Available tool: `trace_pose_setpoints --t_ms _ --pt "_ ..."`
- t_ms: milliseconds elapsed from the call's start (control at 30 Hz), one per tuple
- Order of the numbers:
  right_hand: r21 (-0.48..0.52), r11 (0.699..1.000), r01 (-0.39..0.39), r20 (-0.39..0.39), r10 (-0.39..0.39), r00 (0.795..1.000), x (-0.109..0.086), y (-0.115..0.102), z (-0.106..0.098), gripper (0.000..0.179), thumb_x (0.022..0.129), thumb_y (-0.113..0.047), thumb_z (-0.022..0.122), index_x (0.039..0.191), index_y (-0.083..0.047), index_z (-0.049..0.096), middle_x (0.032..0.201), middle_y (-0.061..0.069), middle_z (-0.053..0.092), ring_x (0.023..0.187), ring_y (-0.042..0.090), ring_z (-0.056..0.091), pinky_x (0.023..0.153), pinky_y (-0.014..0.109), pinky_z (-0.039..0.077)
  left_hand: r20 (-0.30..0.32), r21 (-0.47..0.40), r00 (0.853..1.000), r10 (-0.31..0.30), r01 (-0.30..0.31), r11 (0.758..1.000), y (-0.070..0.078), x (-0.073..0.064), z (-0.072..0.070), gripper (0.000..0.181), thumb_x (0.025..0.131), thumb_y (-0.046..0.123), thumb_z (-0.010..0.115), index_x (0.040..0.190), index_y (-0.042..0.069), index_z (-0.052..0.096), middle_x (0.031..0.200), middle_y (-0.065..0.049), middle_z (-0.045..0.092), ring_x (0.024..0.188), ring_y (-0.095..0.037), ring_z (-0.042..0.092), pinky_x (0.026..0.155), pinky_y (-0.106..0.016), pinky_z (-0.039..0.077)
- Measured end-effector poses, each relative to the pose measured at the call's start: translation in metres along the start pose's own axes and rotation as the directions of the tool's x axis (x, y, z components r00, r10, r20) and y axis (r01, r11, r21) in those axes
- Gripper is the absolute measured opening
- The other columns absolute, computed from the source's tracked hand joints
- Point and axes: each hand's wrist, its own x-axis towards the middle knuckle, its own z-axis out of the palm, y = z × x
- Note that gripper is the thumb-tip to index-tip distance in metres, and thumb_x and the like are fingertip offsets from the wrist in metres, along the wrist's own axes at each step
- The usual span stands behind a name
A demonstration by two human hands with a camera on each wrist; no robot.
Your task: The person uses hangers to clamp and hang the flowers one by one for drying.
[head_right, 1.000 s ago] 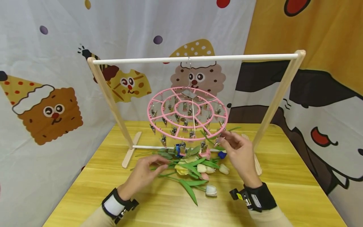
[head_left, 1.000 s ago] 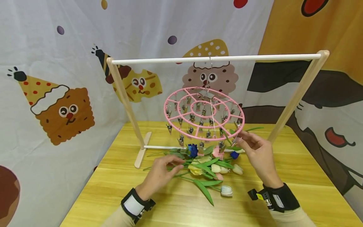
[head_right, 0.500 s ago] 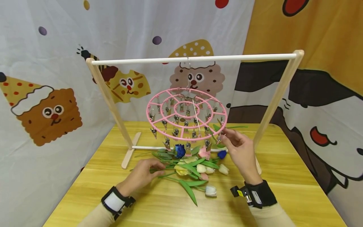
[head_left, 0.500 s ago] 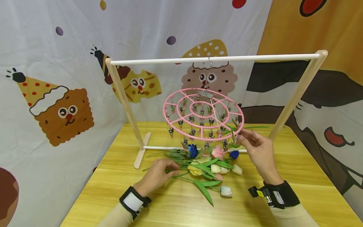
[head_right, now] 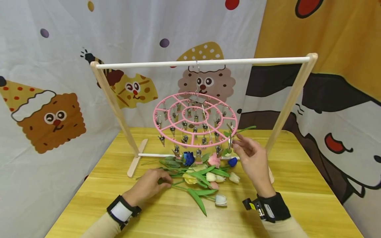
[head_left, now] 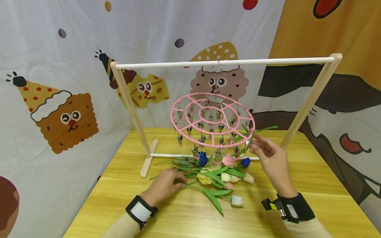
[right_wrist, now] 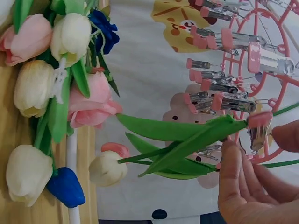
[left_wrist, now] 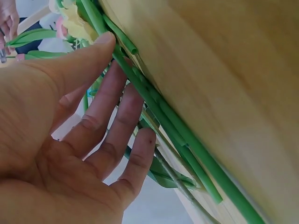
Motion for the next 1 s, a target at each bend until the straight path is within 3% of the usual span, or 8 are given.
trace_pose_setpoints --t_ms 167,233,433,533,633,733,833,1000 --pt "-0.105 0.994 -0.034 -0.018 0.032 0.999 -0.009 0.002 0.001 0.04 0.118 -0.022 0.074 0.152 -0.003 0.073 0.134 0.019 0.082 0.103 -0.014 0.073 0.087 0.006 0.062 0.006 0.002 1.0 0.014 -0.014 1.0 0.0 0.0 0.001 0.01 0.098 0.012 0.095 0.104 0.019 0.091 0.103 0.005 0.089 0.099 -0.011 0.082 0.092 -0.031 0.071" --pt "-0.161 0.986 -0.05 -0.03 0.046 0.998 -0.013 0.003 0.002 0.035 0.117 -0.023 0.074 0.145 -0.002 0.076 0.131 0.022 0.083 0.1 -0.015 0.071 0.084 0.006 0.059 -0.001 0.006 1.0 0.017 -0.017 1.0 0.0 0.0 0.001 0.01 0.098 0.012 0.095 0.103 0.02 0.091 0.102 0.005 0.089 0.098 -0.009 0.081 0.092 -0.03 0.07" --pt "-0.333 0.943 -0.005 -0.037 -0.008 0.999 -0.028 0.005 0.003 0.014 0.111 -0.021 0.081 0.114 -0.007 0.083 0.106 0.013 0.086 0.089 -0.009 0.067 0.073 0.01 0.055 -0.022 -0.014 0.999 0.036 -0.037 0.999 0.007 0.0 -0.004 0.008 0.1 0.012 0.093 0.104 0.019 0.091 0.104 0.005 0.086 0.096 -0.005 0.078 0.087 -0.026 0.069" --pt "-0.358 0.931 0.071 0.005 -0.074 0.997 -0.035 0.006 0.006 0.008 0.108 -0.017 0.085 0.101 -0.013 0.083 0.094 0.003 0.084 0.084 -0.005 0.069 0.07 0.013 0.055 -0.035 -0.048 0.999 0.039 -0.04 0.998 0.011 0.0 -0.009 0.006 0.103 0.013 0.091 0.106 0.018 0.091 0.105 0.005 0.084 0.096 -0.005 0.077 0.085 -0.024 0.068" --pt "-0.354 0.922 0.158 0.085 -0.137 0.987 -0.041 0.005 0.011 0.015 0.106 -0.014 0.088 0.093 -0.02 0.081 0.084 -0.007 0.079 0.077 -0.002 0.065 0.066 0.017 0.054 -0.048 -0.083 0.998 0.046 -0.05 0.995 0.016 0.0 -0.013 0.007 0.104 0.012 0.089 0.108 0.017 0.09 0.107 0.005 0.082 0.097 -0.005 0.076 0.084 -0.024 0.067" --pt "-0.339 0.902 0.267 0.198 -0.209 0.958 -0.046 0.003 0.018 0.019 0.104 -0.012 0.09 0.092 -0.024 0.081 0.083 -0.015 0.074 0.073 -0.003 0.058 0.064 0.02 0.051 -0.067 -0.102 0.996 0.054 -0.06 0.993 0.022 0.001 -0.016 0.008 0.105 0.013 0.088 0.111 0.017 0.09 0.107 0.006 0.081 0.097 -0.005 0.075 0.083 -0.023 0.067" --pt "-0.306 0.879 0.366 0.32 -0.268 0.909 -0.051 0.002 0.026 0.017 0.1 -0.011 0.093 0.099 -0.025 0.084 0.09 -0.018 0.073 0.075 -0.005 0.056 0.064 0.022 0.052 -0.096 -0.104 0.993 0.075 -0.085 0.991 0.029 0.001 -0.019 0.008 0.105 0.013 0.088 0.112 0.017 0.089 0.107 0.006 0.08 0.097 -0.005 0.074 0.083 -0.022 0.066" --pt "-0.274 0.833 0.48 0.443 -0.334 0.832 -0.059 -0.001 0.041 0.025 0.098 -0.016 0.097 0.12 -0.023 0.088 0.114 -0.003 0.083 0.087 0.005 0.073 0.069 0.027 0.063 -0.164 -0.097 0.977 0.134 -0.151 0.984 0.044 0.002 -0.023 0.011 0.104 0.011 0.089 0.113 0.017 0.089 0.108 0.006 0.08 0.092 -0.004 0.071 0.075 -0.019 0.063"
